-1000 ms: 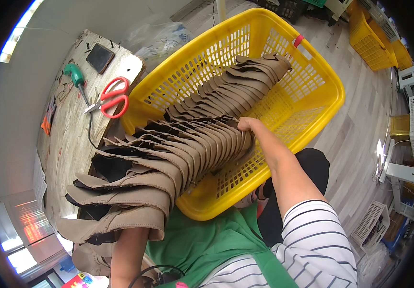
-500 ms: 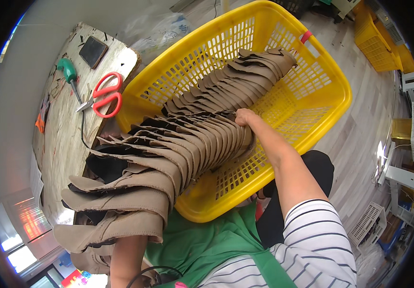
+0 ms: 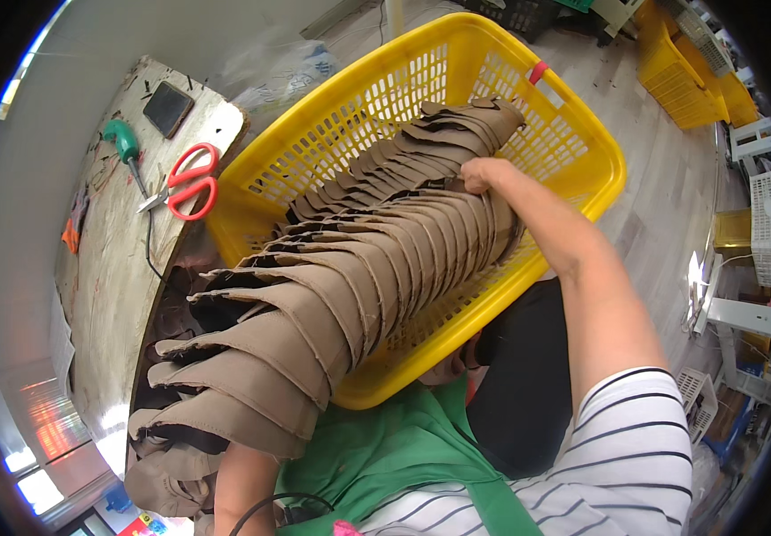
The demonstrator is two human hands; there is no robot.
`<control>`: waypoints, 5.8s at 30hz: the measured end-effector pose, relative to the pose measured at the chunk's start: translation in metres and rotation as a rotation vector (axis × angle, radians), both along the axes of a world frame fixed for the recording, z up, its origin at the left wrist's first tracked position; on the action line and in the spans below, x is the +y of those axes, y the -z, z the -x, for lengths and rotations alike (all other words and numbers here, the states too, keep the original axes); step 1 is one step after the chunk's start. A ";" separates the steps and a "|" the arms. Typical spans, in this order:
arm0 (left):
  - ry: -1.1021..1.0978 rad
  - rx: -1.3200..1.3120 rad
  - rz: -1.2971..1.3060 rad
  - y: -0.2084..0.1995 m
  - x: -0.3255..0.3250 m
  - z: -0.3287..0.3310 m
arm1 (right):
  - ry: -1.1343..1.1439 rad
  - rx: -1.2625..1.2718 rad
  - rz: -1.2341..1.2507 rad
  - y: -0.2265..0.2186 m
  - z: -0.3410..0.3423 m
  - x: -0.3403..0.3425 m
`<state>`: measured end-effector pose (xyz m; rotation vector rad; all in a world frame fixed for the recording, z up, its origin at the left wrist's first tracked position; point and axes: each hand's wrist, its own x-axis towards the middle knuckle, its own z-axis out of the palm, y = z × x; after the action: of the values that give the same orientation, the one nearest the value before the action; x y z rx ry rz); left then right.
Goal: The person sits on the floor and uses red-handled scissors to trim the edges of shoe sole components. They repeatedly pick up a sole from a yellow basket, trim the excess material, and place the finished piece back into the basket.
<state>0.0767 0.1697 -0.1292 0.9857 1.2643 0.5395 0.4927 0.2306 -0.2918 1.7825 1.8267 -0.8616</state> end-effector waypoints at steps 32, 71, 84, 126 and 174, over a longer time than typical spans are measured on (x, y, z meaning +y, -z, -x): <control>0.619 0.549 -0.037 0.237 -0.028 -0.103 | -0.295 -0.638 -0.136 -0.113 -0.023 0.004; 0.641 0.113 0.090 0.104 -0.095 -0.047 | -0.084 0.578 -0.481 -0.075 0.222 -0.142; 0.270 0.073 -0.174 0.161 -0.135 -0.033 | -0.182 0.383 -0.497 -0.088 0.244 -0.156; 0.200 0.138 0.118 0.094 -0.122 -0.056 | 0.260 0.107 -0.402 -0.115 0.057 -0.081; 0.399 0.278 0.061 0.143 -0.129 -0.037 | -0.050 0.370 -0.242 -0.116 0.107 -0.097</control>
<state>0.1133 0.0409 -0.2726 1.2527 1.2726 0.0541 0.3854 0.1341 -0.1759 1.7996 2.2851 -1.0440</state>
